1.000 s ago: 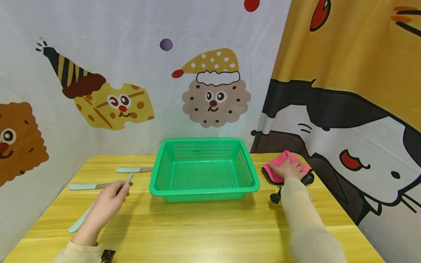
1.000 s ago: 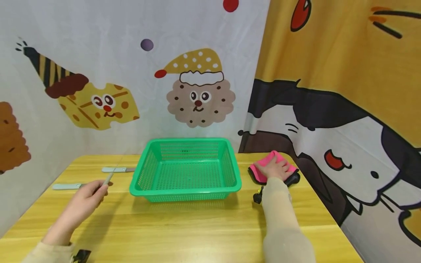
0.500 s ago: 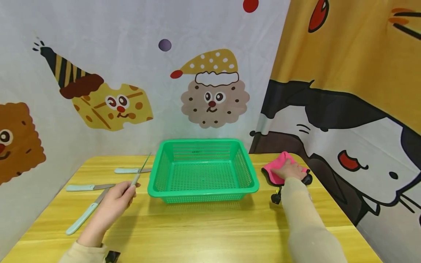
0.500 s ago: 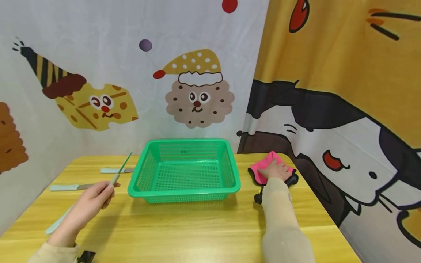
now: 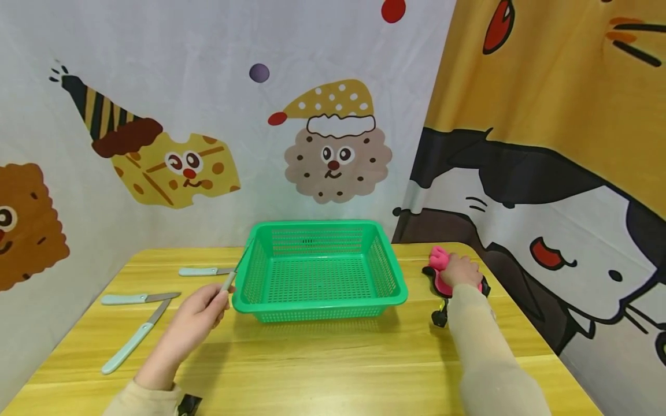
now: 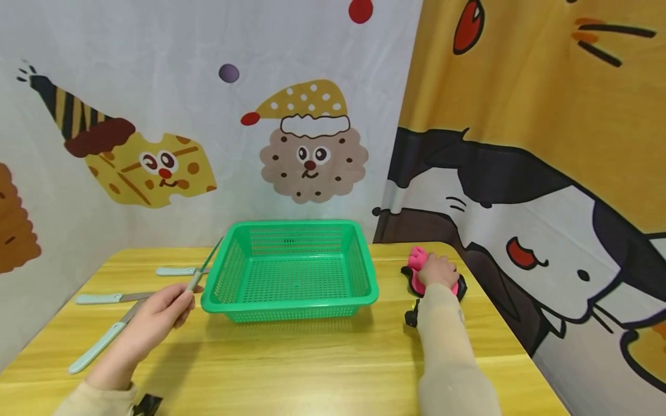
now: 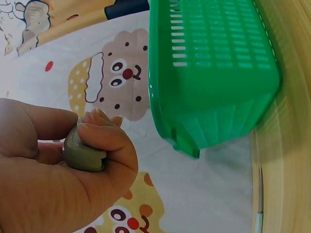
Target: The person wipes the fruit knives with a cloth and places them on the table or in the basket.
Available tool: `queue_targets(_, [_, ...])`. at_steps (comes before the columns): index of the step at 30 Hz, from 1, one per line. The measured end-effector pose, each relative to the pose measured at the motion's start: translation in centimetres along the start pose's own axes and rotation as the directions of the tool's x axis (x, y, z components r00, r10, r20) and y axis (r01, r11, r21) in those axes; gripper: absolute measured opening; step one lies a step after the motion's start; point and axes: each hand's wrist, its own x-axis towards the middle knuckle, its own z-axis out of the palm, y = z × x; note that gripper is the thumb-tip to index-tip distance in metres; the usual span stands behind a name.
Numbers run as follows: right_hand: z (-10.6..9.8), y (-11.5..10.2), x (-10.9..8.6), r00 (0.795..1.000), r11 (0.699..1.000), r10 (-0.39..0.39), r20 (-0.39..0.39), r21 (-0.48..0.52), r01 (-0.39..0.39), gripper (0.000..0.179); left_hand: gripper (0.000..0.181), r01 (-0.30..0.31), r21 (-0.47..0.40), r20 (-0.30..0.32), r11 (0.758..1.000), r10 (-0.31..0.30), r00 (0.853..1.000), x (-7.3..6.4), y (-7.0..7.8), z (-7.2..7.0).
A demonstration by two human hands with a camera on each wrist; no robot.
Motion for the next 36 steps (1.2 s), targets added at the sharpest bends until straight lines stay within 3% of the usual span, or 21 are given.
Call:
queue_targets(7, [-0.1, 0.4, -0.5, 0.996, 0.995, -0.087, -0.008, -0.053, 0.086, 0.054, 0.031, -0.004, -0.057, 0.019, 0.998, 0.005, 1.000, 0.3, 0.7, 0.8])
queue_targets(11, [-0.5, 0.4, -1.1, 0.993, 0.993, -0.119, -0.017, -0.018, 0.118, 0.050, 0.029, 0.001, -0.111, 0.036, 0.994, 0.003, 0.999, 0.5, 0.9, 1.5])
queue_targets(15, [-1.1, 0.9, -1.8, 0.983, 0.983, -0.158, -0.096, 0.081, 0.166, 0.052, 0.030, 0.023, -0.142, 0.058, 0.990, -0.015, 0.998, 0.8, 1.0, 2.0])
queue_targets(19, [-2.0, 1.3, -3.0, 0.946, 0.955, -0.209, -0.249, 0.156, 0.252, 0.055, 0.033, 0.034, -0.195, 0.087, 0.980, -0.018, 0.996, 0.9, 1.4, 2.5])
queue_targets(24, [-3.8, 0.1, -5.5, 0.863, 0.902, -0.279, -0.421, 0.194, 0.386, 0.051, 0.036, 0.048, -0.290, 0.107, 0.956, -0.017, 0.994, 1.4, 2.0, 3.1])
queue_targets(29, [-5.6, -2.6, -8.2, 0.740, 0.823, -0.367, -0.564, 0.174, 0.541, 0.044, 0.036, 0.027, -0.380, 0.140, 0.924, 0.029, 0.990, 2.2, 2.5, 4.0])
queue_targets(32, [-6.9, -4.6, -10.0, 0.650, 0.765, -0.418, -0.635, 0.141, 0.629, 0.047, 0.037, 0.029, -0.475, 0.180, 0.880, 0.064, 0.982, 2.6, 2.7, 4.6])
queue_targets(36, [-8.2, -7.0, -12.3, 0.526, 0.680, -0.482, -0.701, 0.080, 0.729, 0.052, 0.045, 0.076, -0.606, 0.235, 0.792, 0.086, 0.968, 3.0, 3.0, 5.3])
